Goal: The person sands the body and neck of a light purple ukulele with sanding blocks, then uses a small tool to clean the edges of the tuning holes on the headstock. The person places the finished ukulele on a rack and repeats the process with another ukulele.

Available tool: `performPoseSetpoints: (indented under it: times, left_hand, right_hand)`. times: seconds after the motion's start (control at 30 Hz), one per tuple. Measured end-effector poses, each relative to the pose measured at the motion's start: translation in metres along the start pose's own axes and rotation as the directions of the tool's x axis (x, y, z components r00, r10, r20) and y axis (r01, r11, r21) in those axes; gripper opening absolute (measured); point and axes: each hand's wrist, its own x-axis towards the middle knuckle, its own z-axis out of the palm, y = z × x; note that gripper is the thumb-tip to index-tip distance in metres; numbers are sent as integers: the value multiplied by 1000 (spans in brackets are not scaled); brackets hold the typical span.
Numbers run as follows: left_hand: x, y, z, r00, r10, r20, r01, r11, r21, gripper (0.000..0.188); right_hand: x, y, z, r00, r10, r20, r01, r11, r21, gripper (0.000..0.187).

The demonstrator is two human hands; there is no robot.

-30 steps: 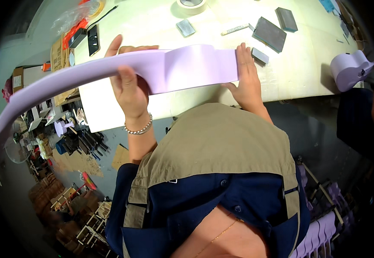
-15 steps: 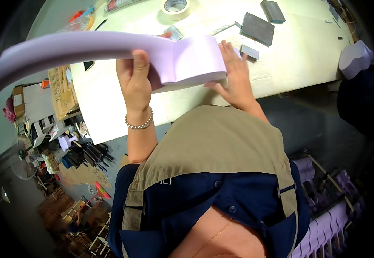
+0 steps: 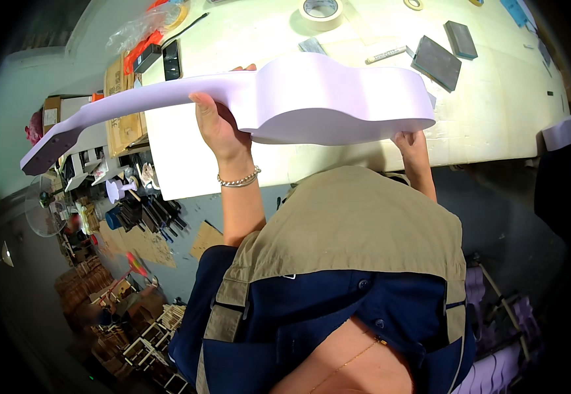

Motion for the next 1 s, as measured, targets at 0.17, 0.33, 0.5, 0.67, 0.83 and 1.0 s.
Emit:
performPoseSetpoints:
  times: [0.17,0.33,0.5,0.67,0.83,1.0]
  left_hand:
    - [-1,9,7,999,-43,-24,44,999,24,46]
    - [-6,20,12,995,-82,-48,89,981,174,34]
    - [-9,20,6,994,-78,-81,94,970,222,40]
    - [1,17,3,985,-75,156,66,996,67,38]
    - [14,7,-41,970,-226,-88,221,974,-58,48]
    - [16,-17,-53,901,-318,-294,311,948,-72,55]
  right_hand:
    - [2,2,-1,999,41,-7,-41,999,33,58]
    - [-4,9,3,1000,10,-23,-8,997,75,59]
    - [-6,14,3,997,20,-72,-17,999,44,58]
    - [-1,11,-2,990,-73,-123,68,997,-42,55]
    - [0,-33,23,972,-71,-224,75,997,12,58]
    - [-8,-53,29,966,-233,-110,224,971,-87,84]
